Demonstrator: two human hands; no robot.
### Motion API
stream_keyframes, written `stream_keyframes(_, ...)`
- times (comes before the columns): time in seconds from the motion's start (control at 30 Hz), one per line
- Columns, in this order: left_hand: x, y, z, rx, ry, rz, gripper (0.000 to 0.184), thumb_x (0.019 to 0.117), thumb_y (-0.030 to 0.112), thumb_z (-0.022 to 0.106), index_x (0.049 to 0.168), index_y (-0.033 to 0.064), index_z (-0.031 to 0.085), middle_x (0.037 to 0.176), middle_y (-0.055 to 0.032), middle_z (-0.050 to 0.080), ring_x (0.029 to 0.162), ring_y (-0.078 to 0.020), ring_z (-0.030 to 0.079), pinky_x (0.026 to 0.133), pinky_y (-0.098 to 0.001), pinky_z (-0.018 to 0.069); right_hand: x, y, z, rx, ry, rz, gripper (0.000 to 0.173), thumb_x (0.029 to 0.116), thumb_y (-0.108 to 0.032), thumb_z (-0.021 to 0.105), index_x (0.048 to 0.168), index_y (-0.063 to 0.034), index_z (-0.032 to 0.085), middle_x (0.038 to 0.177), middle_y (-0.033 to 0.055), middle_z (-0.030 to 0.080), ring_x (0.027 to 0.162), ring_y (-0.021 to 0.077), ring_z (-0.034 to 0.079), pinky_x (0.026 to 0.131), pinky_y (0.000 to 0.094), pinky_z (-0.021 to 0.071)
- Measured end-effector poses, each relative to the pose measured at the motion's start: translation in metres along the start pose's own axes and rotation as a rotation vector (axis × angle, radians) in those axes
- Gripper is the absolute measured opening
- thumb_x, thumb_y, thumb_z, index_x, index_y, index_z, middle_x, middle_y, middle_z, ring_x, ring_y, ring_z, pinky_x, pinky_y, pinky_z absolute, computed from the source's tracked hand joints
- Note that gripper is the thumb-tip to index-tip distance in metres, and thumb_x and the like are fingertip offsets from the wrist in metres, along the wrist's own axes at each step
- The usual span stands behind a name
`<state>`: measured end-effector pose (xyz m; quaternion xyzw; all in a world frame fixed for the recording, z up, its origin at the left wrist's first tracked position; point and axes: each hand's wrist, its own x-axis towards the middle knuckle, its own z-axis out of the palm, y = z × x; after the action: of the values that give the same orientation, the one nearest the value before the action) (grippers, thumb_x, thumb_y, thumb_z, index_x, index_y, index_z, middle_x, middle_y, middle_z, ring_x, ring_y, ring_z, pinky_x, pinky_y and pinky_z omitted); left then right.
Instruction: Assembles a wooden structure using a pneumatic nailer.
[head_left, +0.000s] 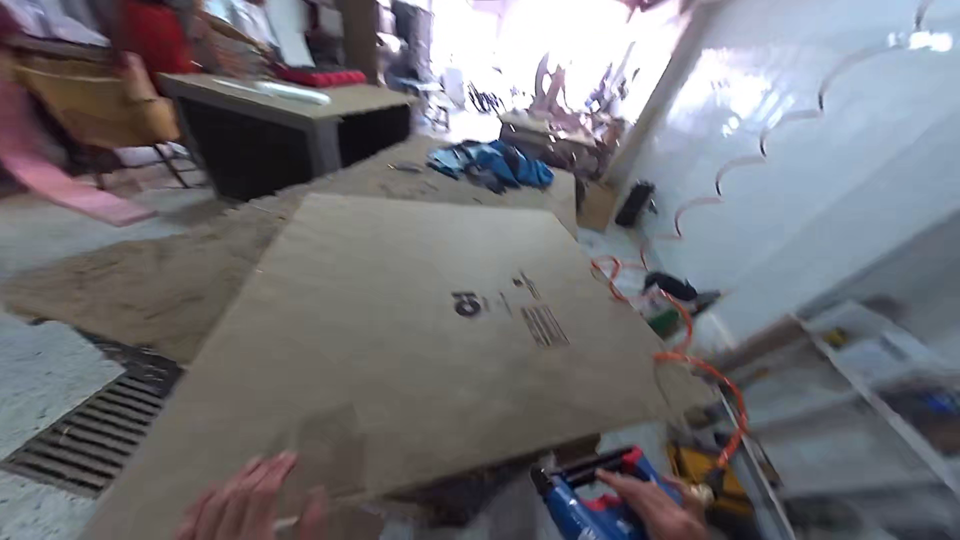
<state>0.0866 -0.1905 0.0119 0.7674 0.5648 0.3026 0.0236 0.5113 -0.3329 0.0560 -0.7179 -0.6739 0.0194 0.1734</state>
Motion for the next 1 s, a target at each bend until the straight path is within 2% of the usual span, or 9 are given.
stream_keyframes(0.07, 0.009, 0.069, 0.041, 0.019, -0.027, 0.17, 0.056, 0.1003, 0.047, 0.053, 0.135, 0.0036, 0.062, 0.135, -0.0218, 0.064, 0.132, -0.0431, 0.055, 0.114, -0.065, 0.0329, -0.041, 0.057, -0.022, -0.006, 0.057, 0.053, 0.055, 0.0764, -0.026, 0.082, 0.128, -0.0106, 0.071, 0.109, 0.009, 0.077, 0.102, 0.0313, 0.072, 0.108, 0.0684, 0.0377)
stream_keyframes(0.17, 0.001, 0.151, 0.113, 0.054, -0.117, 0.351, 0.061, 0.1011, 0.052, 0.049, 0.139, 0.0068, 0.063, 0.14, -0.0162, 0.064, 0.132, -0.0373, 0.058, 0.11, -0.061, 0.0427, -0.099, 0.132, -0.048, -0.036, 0.1, 0.082, 0.05, 0.0803, -0.03, 0.075, 0.126, -0.0109, 0.072, 0.103, 0.0093, 0.076, 0.099, 0.031, 0.071, 0.107, 0.0672, 0.0375)
stream_keyframes(0.3, 0.017, 0.217, 0.188, 0.105, -0.206, 0.533, 0.047, 0.1054, 0.038, 0.046, 0.144, 0.0162, 0.061, 0.152, -0.0107, 0.055, 0.142, -0.0353, 0.05, 0.114, -0.0625, 0.0389, -0.137, 0.215, -0.067, -0.064, 0.106, 0.13, 0.057, 0.0753, -0.039, 0.076, 0.125, -0.0117, 0.072, 0.101, 0.0085, 0.077, 0.097, 0.0296, 0.072, 0.107, 0.0669, 0.038)
stream_keyframes(0.43, 0.052, 0.264, 0.224, 0.197, -0.28, 0.637, 0.048, 0.1067, 0.036, 0.046, 0.148, 0.0149, 0.057, 0.155, -0.0095, 0.052, 0.145, -0.0318, 0.046, 0.116, -0.0545, 0.0409, -0.136, 0.273, -0.069, 0.103, 0.135, 0.21, 0.056, 0.0848, -0.044, 0.067, 0.124, -0.0028, 0.071, 0.102, 0.0139, 0.076, 0.093, 0.0302, 0.072, 0.101, 0.0643, 0.0444)
stream_keyframes(0.53, 0.062, 0.304, 0.244, 0.23, -0.337, 0.646, 0.055, 0.1036, 0.035, 0.052, 0.152, 0.0097, 0.05, 0.16, -0.0143, 0.045, 0.149, -0.0357, 0.04, 0.119, -0.0557, 0.0375, -0.112, 0.312, -0.065, 0.219, 0.147, 0.253, 0.054, 0.0906, -0.043, 0.062, 0.124, -0.0017, 0.071, 0.103, 0.0126, 0.075, 0.095, 0.0255, 0.071, 0.101, 0.0596, 0.0458)
stream_keyframes(0.63, 0.069, 0.343, 0.268, 0.22, -0.371, 0.595, 0.067, 0.0997, 0.047, 0.051, 0.154, 0.0081, 0.046, 0.163, -0.0193, 0.038, 0.151, -0.0411, 0.035, 0.118, -0.0647, 0.0317, -0.072, 0.363, -0.061, 0.191, 0.163, 0.242, 0.054, 0.0923, -0.05, 0.059, 0.123, -0.0079, 0.073, 0.1, 0.006, 0.076, 0.094, 0.0173, 0.07, 0.102, 0.0554, 0.0472)
stream_keyframes(0.83, 0.102, 0.437, 0.321, 0.062, -0.567, 0.53, 0.09, 0.0881, 0.068, 0.058, 0.16, 0.0171, 0.039, 0.167, -0.0189, 0.028, 0.156, -0.0435, 0.02, 0.116, -0.0794, 0.0162, 0.041, 0.465, -0.085, 0.12, 0.124, 0.233, 0.052, 0.0865, -0.043, 0.063, 0.126, -0.01, 0.07, 0.107, 0.0041, 0.074, 0.098, 0.0174, 0.07, 0.094, 0.0496, 0.0555)
stream_keyframes(0.93, 0.131, 0.466, 0.342, -0.08, -0.715, 0.508, 0.09, 0.0908, 0.084, 0.028, 0.163, 0.0301, 0.03, 0.172, -0.0046, 0.02, 0.159, -0.0347, 0.011, 0.12, -0.0762, 0.0088, 0.118, 0.505, -0.089, 0.213, 0.086, 0.254, 0.056, 0.0816, -0.031, 0.069, 0.13, -0.0034, 0.065, 0.114, 0.0107, 0.073, 0.101, 0.0178, 0.072, 0.089, 0.0434, 0.0605)
stream_keyframes(1.0, 0.152, 0.475, 0.353, -0.146, -0.737, 0.391, 0.086, 0.0933, 0.083, 0.016, 0.163, 0.0338, 0.03, 0.172, 0.0055, 0.022, 0.16, -0.0245, 0.011, 0.125, -0.0677, 0.0045, 0.17, 0.534, -0.079, 0.242, 0.047, 0.267, 0.058, 0.0816, -0.033, 0.07, 0.131, -0.0028, 0.064, 0.11, 0.0113, 0.074, 0.096, 0.018, 0.073, 0.084, 0.0452, 0.0612)
